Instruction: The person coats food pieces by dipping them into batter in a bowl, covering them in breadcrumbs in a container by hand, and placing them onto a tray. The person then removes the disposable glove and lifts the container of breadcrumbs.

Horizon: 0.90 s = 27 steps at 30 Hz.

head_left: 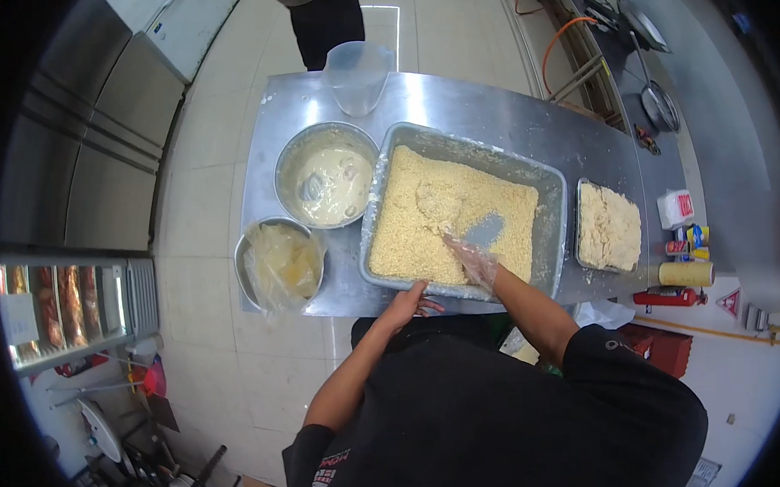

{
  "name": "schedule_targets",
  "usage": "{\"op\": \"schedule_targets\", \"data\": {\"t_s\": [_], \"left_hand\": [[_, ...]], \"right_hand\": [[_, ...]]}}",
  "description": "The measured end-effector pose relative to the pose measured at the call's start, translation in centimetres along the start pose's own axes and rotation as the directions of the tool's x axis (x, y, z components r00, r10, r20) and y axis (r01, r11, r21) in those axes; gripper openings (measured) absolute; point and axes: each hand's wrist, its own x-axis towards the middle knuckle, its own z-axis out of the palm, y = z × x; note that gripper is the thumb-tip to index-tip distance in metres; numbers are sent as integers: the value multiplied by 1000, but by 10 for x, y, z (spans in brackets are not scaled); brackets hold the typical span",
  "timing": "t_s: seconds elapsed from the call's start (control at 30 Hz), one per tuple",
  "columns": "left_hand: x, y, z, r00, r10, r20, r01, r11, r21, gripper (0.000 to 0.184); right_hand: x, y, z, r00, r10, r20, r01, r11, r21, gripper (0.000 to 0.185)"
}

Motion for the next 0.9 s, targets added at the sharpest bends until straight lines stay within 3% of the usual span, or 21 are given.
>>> {"op": "schedule_targets", "data": {"t_s": [0.13, 0.17, 0.2, 0.23, 0.27, 0.33, 0.43, 0.47, 0.5, 0.53, 0.57, 0.6, 0.67, 0.73, 0.8, 0.9], "left_hand": [[5, 4, -2, 1000, -11, -1, 11, 1000, 6, 60], [2, 3, -1, 1000, -31, -1, 31, 999, 16, 60], [3, 2, -2, 999, -36, -6, 36, 999, 19, 60], [4, 0, -2, 999, -39, -10, 39, 999, 27, 60], [4, 0, -3, 999, -38, -16, 38, 999, 33, 61], [3, 2, -4, 998, -47, -31, 49, 997, 56, 62], [-2, -6, -9, 999, -49, -21, 50, 998, 46, 63], [6, -3, -9, 998, -60, 16, 59, 997, 45, 63], [11, 2, -5, 997, -67, 43, 65, 996, 53, 64], [7, 5, -3, 995, -86, 54, 83, 995, 55, 64], [3, 6, -2, 994, -97, 45, 95, 994, 49, 64], [4, 3, -4, 992, -114, 56, 110, 991, 71, 64], [6, -1, -10, 994, -105, 11, 104, 991, 88, 64], [0, 5, -10, 995, -103, 20, 101, 993, 64, 64], [1, 14, -1, 995, -83, 55, 82, 996, 31, 65], [13, 4, -1, 999, -26, 34, 26, 1000, 5, 59]], "right_hand": [[7, 26, 4, 938, -347, 2, 326, 878, -350, 59], [8, 26, 13, 981, -179, -75, 173, 981, -88, 61], [11, 11, 21, 995, -3, -105, 23, 981, 191, 63], [10, -5, 25, 982, 168, -82, -113, 882, 458, 64], [2, -24, 24, 990, 143, -7, -110, 796, 596, 66], [-16, -67, 21, 990, 49, 134, -138, 571, 810, 70], [-36, -114, -11, 976, 206, -75, -41, 505, 862, 58], [-44, -118, -38, 950, 181, -254, 20, 778, 628, 56], [-55, -118, -61, 903, 136, -407, 5, 945, 328, 54], [-50, -101, -94, 913, 66, -402, -56, 998, 36, 52], [-45, -85, -126, 919, -6, -394, -106, 959, -262, 51], [-19, -44, -161, 975, -55, -214, -66, 852, -519, 50], [16, -7, -154, 975, -66, -212, 11, 968, -249, 51], [55, -23, -139, 916, -50, -398, -44, 974, -222, 56], [83, -46, -109, 685, -128, -717, -246, 886, -394, 66], [116, -58, 13, 287, -386, -877, -500, 720, -481, 82]]}}
